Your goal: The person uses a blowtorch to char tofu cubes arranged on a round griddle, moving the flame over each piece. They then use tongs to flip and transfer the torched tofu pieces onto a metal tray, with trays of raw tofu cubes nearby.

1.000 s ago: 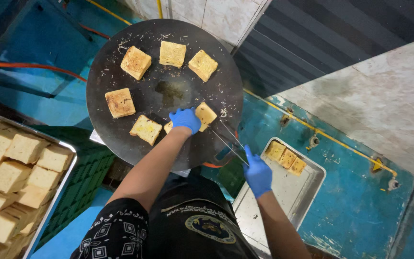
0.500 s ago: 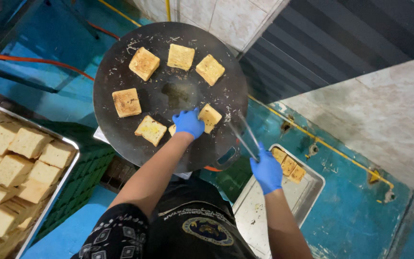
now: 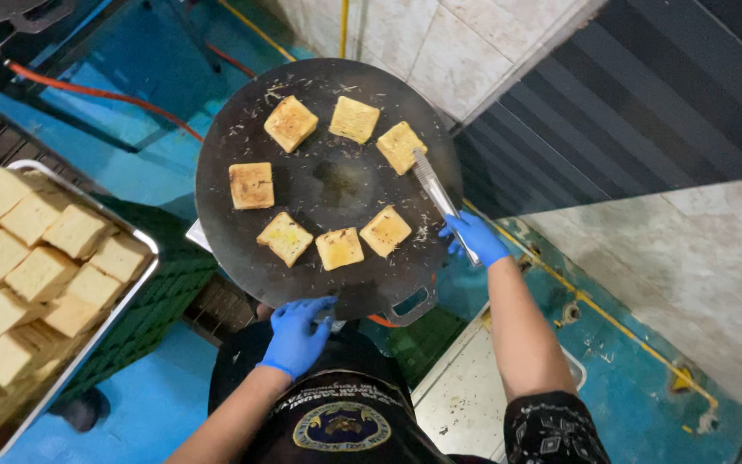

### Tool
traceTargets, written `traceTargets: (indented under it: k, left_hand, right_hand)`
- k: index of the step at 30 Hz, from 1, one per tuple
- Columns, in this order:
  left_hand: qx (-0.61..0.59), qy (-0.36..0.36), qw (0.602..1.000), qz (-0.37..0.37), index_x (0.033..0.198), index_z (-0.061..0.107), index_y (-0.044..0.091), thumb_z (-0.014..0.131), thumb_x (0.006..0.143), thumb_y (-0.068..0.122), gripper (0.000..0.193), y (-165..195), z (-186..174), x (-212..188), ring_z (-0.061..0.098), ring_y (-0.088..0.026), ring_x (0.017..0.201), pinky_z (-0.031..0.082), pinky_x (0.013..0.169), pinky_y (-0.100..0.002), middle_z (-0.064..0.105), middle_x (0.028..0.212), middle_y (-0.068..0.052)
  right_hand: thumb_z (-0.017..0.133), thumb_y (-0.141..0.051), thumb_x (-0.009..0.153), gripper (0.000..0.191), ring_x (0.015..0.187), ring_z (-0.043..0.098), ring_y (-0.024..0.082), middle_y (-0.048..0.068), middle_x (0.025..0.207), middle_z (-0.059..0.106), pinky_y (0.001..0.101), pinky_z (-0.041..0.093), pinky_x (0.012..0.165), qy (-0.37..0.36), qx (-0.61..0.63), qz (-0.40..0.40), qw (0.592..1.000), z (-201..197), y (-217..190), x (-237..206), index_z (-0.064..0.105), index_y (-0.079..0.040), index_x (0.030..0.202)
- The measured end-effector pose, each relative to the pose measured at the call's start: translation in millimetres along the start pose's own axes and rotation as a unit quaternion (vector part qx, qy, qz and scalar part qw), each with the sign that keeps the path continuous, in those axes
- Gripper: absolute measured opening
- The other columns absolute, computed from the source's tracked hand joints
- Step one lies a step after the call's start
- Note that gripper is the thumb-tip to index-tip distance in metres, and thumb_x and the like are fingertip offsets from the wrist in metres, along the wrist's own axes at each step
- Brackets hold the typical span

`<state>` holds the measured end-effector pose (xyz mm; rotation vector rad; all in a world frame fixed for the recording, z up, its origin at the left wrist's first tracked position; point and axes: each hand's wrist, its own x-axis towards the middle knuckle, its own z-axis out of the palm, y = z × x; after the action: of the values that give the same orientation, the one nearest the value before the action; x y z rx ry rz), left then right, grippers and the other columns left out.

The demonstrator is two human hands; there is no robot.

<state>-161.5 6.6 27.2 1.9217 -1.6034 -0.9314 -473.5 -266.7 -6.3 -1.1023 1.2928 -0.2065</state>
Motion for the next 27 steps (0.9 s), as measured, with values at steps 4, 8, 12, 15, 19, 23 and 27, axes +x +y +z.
traceTargets:
  k: [4,8,12,15,19,23,27]
  left_hand:
    - [-0.028,0.017,0.999,-0.039,0.120,0.073,0.023,0.068,0.084,0.023,0.036,-4.0,-3.6,-16.4,0.063,-0.025,0.116,0.035,0.106,-0.045,0.074,0.113,-0.004]
    - [-0.031,0.024,0.997,-0.059,0.121,0.072,0.023,0.067,0.086,0.025,0.035,-5.4,-7.7,-18.8,0.064,-0.024,0.115,0.035,0.107,-0.043,0.074,0.112,-0.004]
    - [-0.036,0.017,0.997,-0.072,0.122,0.072,0.023,0.065,0.089,0.027,0.034,-1.4,-8.6,-16.4,0.064,-0.024,0.114,0.034,0.108,-0.043,0.075,0.110,-0.004]
    - [-0.038,0.024,0.997,-0.059,0.122,0.071,0.022,0.066,0.088,0.027,0.035,0.0,-9.5,-14.5,0.063,-0.025,0.114,0.032,0.106,-0.045,0.074,0.110,-0.005]
    - [-0.038,0.003,0.997,-0.068,0.122,0.071,0.023,0.066,0.088,0.027,0.035,1.5,-7.9,-10.1,0.065,-0.023,0.111,0.033,0.108,-0.044,0.074,0.108,-0.004]
    - [-0.038,-0.007,0.998,-0.042,0.121,0.072,0.024,0.067,0.087,0.027,0.035,7.5,-3.4,-5.5,0.064,-0.024,0.113,0.034,0.107,-0.044,0.074,0.109,-0.004]
    - [-0.047,-0.019,0.998,-0.034,0.121,0.072,0.023,0.068,0.085,0.026,0.036,12.3,-3.8,-2.5,0.064,-0.025,0.113,0.033,0.106,-0.045,0.074,0.110,-0.004]
  right_hand:
    - [0.054,-0.042,0.101,0.046,0.055,0.063,0.017,0.011,0.100,0.076,0.0294,0.049,0.047,-0.007,-0.005,0.003,1.000,2.2,-14.2,5.7,0.060,-0.007,0.130]
    - [0.054,-0.041,0.101,0.043,0.052,0.059,0.016,0.011,0.096,0.076,0.0287,0.046,0.044,-0.018,0.055,0.010,0.998,7.2,-19.8,9.2,0.062,-0.008,0.128]
    - [0.063,-0.036,0.100,0.041,0.050,0.053,0.015,0.010,0.086,0.070,0.0293,0.042,0.043,0.017,0.044,-0.021,0.999,16.0,-17.1,19.3,0.067,-0.003,0.123]
    - [0.067,-0.034,0.096,0.042,0.053,0.053,0.015,0.010,0.086,0.070,0.0300,0.042,0.045,0.085,-0.011,-0.086,0.993,14.7,-12.2,21.7,0.068,-0.004,0.126]
    - [0.071,-0.039,0.098,0.048,0.070,0.064,0.026,0.013,0.092,0.070,0.0377,0.051,0.059,0.295,-0.358,-0.282,0.840,-0.4,-7.5,13.1,0.064,-0.012,0.138]
    - [0.066,-0.029,0.096,0.054,0.069,0.066,0.035,0.013,0.092,0.066,0.0472,0.053,0.061,0.330,-0.585,-0.261,0.693,-6.5,-3.9,-6.1,0.057,-0.017,0.148]
    - [0.060,-0.012,0.088,0.064,0.077,0.067,0.028,0.007,0.093,0.063,0.0443,0.056,0.069,0.302,-0.681,-0.222,0.629,2.9,2.6,-22.6,0.054,-0.027,0.150]
